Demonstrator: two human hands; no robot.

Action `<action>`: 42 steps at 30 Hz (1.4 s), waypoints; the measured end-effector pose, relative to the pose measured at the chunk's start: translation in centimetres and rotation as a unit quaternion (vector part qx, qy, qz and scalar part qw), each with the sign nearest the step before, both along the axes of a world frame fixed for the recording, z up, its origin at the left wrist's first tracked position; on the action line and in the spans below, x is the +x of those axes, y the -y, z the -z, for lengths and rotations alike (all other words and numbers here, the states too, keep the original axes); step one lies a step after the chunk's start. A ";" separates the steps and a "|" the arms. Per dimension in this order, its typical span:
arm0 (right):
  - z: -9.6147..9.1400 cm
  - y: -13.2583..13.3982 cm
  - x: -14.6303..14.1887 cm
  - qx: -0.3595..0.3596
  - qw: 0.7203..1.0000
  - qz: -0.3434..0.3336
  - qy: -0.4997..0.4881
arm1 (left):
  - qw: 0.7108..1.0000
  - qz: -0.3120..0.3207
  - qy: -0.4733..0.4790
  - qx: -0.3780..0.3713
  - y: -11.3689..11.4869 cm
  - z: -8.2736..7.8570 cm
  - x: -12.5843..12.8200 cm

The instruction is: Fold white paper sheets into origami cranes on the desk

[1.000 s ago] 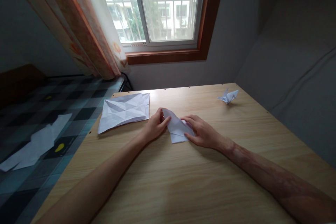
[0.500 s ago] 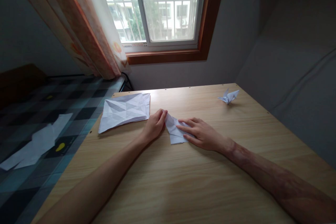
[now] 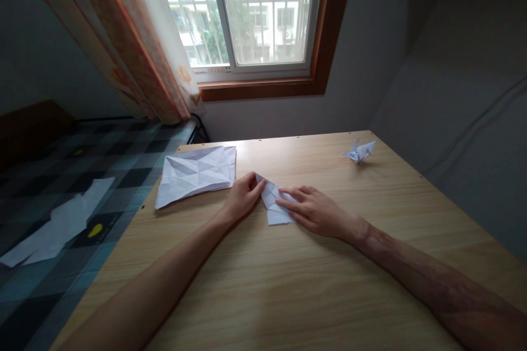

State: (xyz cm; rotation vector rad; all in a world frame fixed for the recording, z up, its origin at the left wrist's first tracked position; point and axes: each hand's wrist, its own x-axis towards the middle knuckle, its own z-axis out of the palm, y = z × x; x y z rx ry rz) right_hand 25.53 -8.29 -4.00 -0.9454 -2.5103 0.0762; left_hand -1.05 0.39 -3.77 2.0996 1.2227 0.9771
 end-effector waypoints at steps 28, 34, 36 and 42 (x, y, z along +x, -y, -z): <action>-0.3 0.1 -0.1 -0.012 0.998 -0.058 -0.021 | 0.987 0.023 -0.107 0.113 0.2 0.4 0.0; -0.5 0.1 0.0 -0.007 1.000 -0.018 -0.016 | 0.962 0.211 -0.128 0.120 0.8 -0.2 0.3; -0.5 0.0 0.1 0.007 1.000 0.015 -0.018 | 0.955 0.237 -0.137 0.118 0.9 -0.7 0.0; -0.5 -0.4 0.9 0.025 0.998 0.052 -0.019 | 0.926 0.316 -0.168 0.120 0.7 -2.2 -1.3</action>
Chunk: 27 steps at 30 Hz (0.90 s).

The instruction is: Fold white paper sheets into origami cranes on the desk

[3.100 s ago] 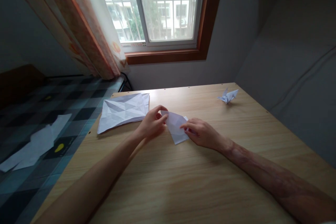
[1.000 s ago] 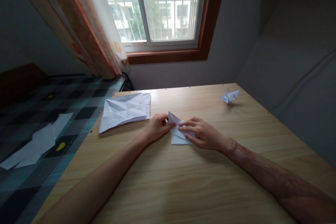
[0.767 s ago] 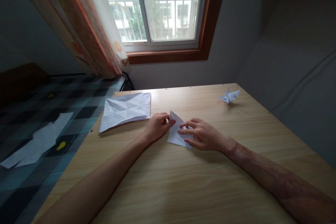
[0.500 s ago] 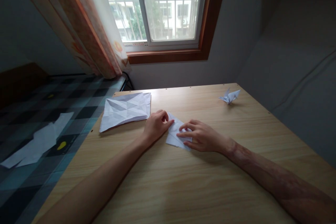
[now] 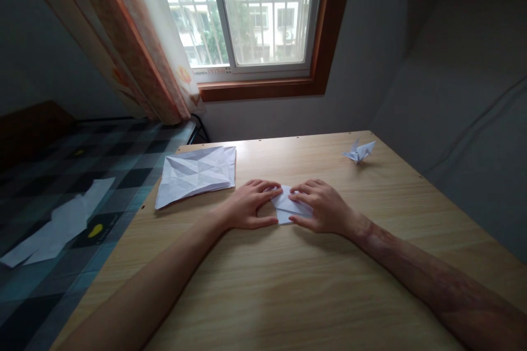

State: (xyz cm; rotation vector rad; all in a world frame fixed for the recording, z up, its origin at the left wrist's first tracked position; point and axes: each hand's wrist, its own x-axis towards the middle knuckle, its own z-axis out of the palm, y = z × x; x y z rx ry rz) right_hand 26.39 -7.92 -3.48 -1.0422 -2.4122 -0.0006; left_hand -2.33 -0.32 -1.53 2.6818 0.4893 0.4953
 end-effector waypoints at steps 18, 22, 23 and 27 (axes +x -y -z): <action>0.7 -1.4 2.2 0.004 0.998 -0.064 0.025 | 0.996 -0.036 -0.001 0.081 -1.4 0.9 -0.6; 0.9 -1.3 2.3 0.021 0.997 -0.068 0.025 | 0.992 0.000 -0.011 0.129 -1.3 1.0 -0.5; 0.8 -1.3 2.4 0.023 0.997 -0.071 0.027 | 0.989 0.000 -0.009 0.148 -1.3 1.1 -0.5; 0.3 -1.1 2.3 0.024 0.996 -0.084 0.035 | 0.984 -0.037 0.031 0.170 -1.2 1.4 -0.5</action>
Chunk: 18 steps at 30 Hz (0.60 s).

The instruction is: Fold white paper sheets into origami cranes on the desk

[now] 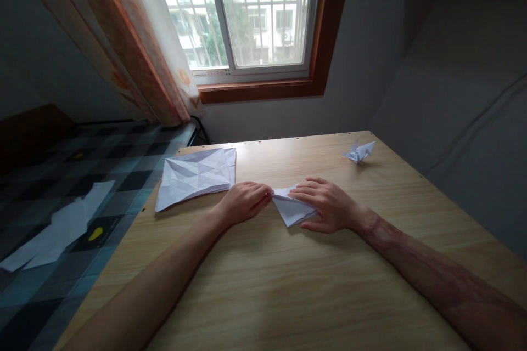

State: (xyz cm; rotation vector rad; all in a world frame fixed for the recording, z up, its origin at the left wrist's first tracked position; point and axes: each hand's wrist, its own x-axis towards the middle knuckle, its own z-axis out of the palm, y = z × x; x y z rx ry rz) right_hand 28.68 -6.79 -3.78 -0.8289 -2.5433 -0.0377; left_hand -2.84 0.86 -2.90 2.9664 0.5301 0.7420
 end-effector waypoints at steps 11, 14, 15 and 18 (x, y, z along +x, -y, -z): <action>1.2 0.0 -0.1 0.015 0.985 0.029 -0.167 | 0.949 -0.088 0.127 -0.273 1.3 -0.2 1.1; 1.3 0.3 -0.5 -0.060 0.953 0.088 -0.282 | 0.901 -0.111 0.168 -0.385 1.7 -0.7 1.8; 1.3 0.4 -0.7 -0.113 0.933 0.108 -0.323 | 0.886 -0.108 0.173 -0.416 1.8 -1.0 2.0; 1.3 0.2 -1.0 -0.303 0.849 0.101 -0.421 | 0.865 -0.078 0.179 -0.463 1.8 -1.7 2.3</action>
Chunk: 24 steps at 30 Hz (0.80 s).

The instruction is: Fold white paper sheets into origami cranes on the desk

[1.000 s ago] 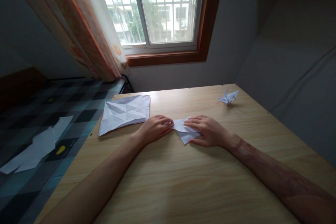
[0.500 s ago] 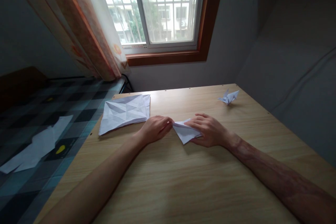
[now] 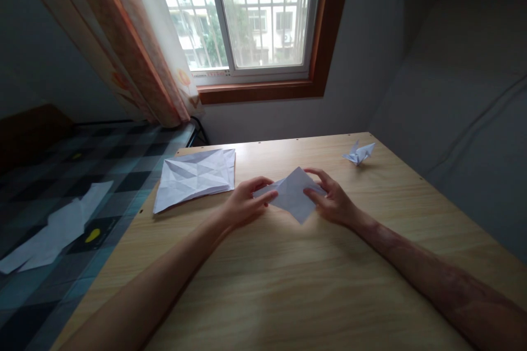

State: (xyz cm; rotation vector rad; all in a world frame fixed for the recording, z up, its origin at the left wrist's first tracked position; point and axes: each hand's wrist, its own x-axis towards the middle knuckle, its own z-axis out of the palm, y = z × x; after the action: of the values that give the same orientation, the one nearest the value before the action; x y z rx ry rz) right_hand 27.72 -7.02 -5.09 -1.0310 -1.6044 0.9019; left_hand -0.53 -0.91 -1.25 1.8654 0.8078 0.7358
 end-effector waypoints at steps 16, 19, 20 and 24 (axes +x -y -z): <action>1.1 -1.3 -0.1 0.097 0.966 0.059 0.232 | 0.925 -0.076 -0.142 0.344 -0.3 2.7 -0.2; 1.1 -1.3 -0.1 0.132 0.957 0.060 0.251 | 0.914 0.020 -0.168 0.368 0.1 2.3 0.0; 1.1 -1.3 -0.1 0.140 0.955 0.063 0.256 | 0.914 0.041 -0.172 0.364 0.2 2.2 0.1; 0.7 -0.9 -0.2 0.183 0.936 0.087 0.289 | 0.920 0.035 -0.175 0.348 0.7 2.0 0.1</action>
State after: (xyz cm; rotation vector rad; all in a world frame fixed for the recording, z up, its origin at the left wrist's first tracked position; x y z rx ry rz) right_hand 27.55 -6.08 -5.82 -1.2067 -2.0232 0.1558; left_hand -0.39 -1.57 -3.28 2.7127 0.7435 0.7064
